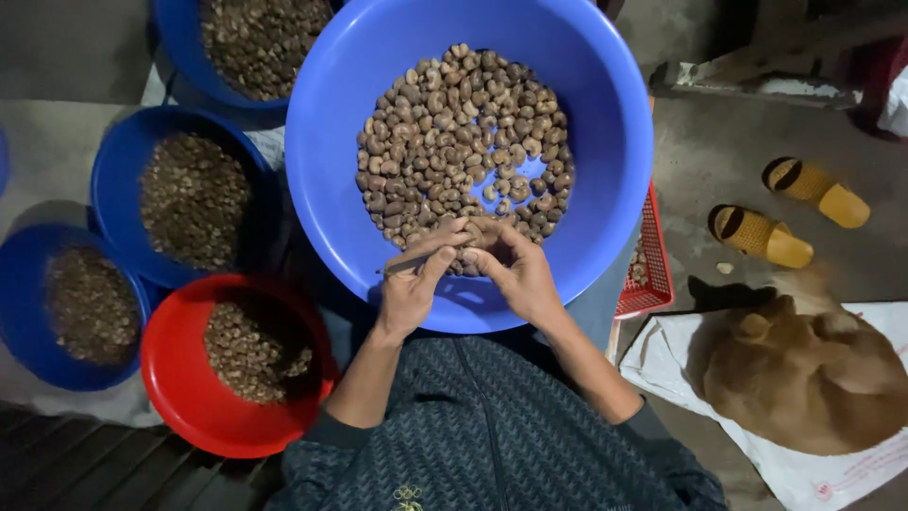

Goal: A person sits on the floor and uses a small metal tool to pry open nuts from a large blue bowl, sorting the processed nuts into a red bowl.

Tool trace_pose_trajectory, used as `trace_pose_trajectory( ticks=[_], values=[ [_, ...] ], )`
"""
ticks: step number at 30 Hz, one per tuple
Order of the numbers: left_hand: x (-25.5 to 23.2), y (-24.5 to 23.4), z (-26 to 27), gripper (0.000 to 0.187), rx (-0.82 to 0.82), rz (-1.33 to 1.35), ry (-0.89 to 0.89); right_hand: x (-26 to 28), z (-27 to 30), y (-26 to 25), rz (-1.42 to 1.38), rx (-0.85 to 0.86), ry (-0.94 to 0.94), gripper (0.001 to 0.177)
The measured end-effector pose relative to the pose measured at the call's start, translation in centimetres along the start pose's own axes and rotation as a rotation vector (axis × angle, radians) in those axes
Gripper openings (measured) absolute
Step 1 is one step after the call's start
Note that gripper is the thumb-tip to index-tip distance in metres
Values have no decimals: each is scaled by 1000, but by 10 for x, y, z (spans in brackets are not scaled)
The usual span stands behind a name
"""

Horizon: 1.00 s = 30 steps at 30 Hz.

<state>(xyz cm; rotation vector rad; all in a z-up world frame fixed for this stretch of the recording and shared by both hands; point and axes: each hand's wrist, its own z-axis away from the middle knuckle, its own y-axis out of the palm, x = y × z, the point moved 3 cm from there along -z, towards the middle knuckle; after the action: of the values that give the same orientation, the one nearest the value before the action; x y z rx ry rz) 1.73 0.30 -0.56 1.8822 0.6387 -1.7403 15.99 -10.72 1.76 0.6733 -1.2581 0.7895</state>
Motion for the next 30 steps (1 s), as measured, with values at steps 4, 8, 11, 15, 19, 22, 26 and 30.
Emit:
trace_pose_trajectory(
  ticks=[4,8,11,15,19,22,26,30],
  values=[
    [-1,3,2,26,7,-14,-8,6,1,-1,19,30,43,38],
    [-10,6,-5,27,23,-40,46,21,-2,1,-136,92,60,31],
    [-12,7,-4,27,45,-67,62,15,2,3,-255,126,82,32],
    [-20,3,-7,28,65,-40,54,47,4,14,-318,129,122,34],
    [-12,4,-2,29,73,-76,51,44,0,16,-303,99,184,32],
    [-15,1,-3,28,-8,-88,32,40,-1,17,-332,100,194,37],
    [-16,3,-1,23,-44,-111,77,17,3,19,-419,55,209,38],
    [-15,2,-1,27,37,-8,105,12,4,14,-525,79,223,38]
  ],
)
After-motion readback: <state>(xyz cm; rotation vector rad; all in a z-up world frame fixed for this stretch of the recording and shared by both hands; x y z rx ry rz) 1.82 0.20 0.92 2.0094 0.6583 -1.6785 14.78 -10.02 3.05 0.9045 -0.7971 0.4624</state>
